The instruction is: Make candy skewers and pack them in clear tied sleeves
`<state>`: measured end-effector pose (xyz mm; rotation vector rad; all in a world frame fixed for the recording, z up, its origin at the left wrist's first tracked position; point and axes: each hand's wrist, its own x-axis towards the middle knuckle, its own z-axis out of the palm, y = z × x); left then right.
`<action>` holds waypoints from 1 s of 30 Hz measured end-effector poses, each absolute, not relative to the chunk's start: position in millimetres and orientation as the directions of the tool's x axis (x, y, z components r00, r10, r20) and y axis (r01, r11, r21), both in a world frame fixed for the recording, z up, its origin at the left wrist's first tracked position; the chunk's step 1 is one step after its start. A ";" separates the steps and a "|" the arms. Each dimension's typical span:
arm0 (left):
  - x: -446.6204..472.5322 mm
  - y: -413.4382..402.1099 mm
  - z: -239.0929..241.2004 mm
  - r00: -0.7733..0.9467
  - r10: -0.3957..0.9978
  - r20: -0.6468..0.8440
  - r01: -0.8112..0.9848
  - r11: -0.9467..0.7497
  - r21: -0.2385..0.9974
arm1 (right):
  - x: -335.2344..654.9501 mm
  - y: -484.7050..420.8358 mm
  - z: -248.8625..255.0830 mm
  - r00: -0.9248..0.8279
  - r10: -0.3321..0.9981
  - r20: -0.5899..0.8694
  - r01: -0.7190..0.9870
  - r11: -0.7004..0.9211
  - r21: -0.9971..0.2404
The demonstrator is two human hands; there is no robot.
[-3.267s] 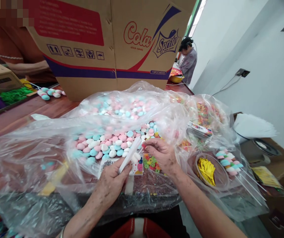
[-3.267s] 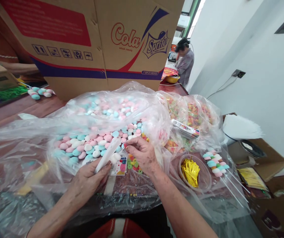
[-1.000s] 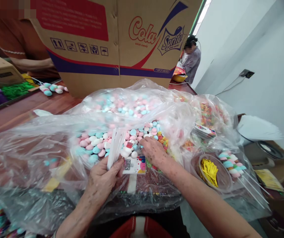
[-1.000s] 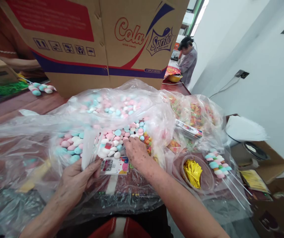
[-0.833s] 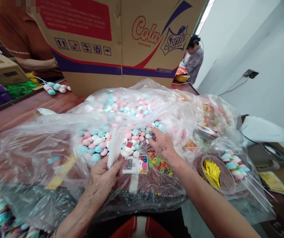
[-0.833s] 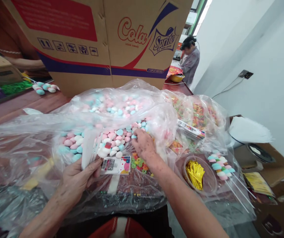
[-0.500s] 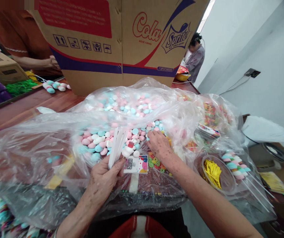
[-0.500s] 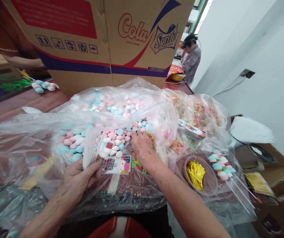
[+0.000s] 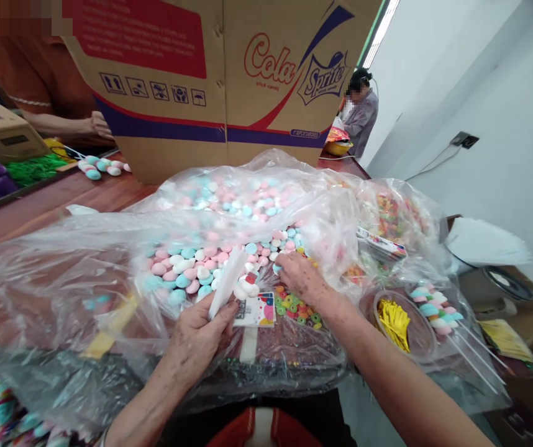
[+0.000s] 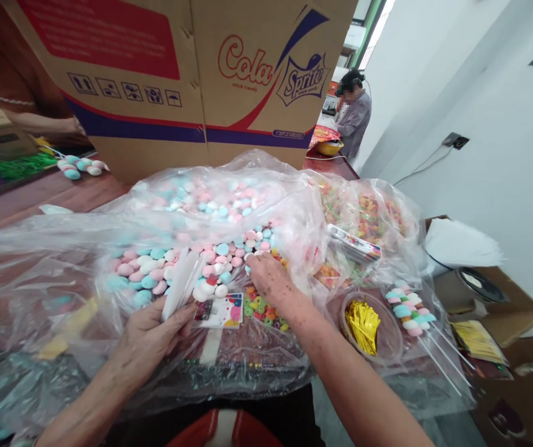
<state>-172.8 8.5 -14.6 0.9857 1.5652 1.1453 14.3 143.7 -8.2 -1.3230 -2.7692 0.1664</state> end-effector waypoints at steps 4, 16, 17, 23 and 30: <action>-172.6 7.7 -12.5 -0.248 0.944 -0.219 0.099 0.249 0.963 | 15.6 144.5 -7.0 -0.597 0.802 0.019 0.784 0.588 -0.197; -174.6 11.0 -16.4 -0.214 0.961 -0.174 0.271 0.229 0.935 | 12.2 142.8 -12.7 -0.441 0.891 0.103 0.607 0.381 -0.698; -174.3 11.0 -13.7 -0.213 0.964 -0.160 0.295 0.220 0.930 | 14.0 145.4 -12.8 -0.410 0.907 0.095 0.557 0.332 -0.762; -168.2 12.7 -4.2 -0.176 0.979 -0.104 0.414 0.170 0.894 | 19.3 144.3 -7.9 -0.409 0.912 -0.031 0.132 0.025 -0.991; -163.6 14.1 -4.8 -0.179 0.977 -0.113 0.385 0.175 0.906 | 15.2 136.8 -2.1 -0.427 0.897 -0.112 -0.155 -0.194 -0.969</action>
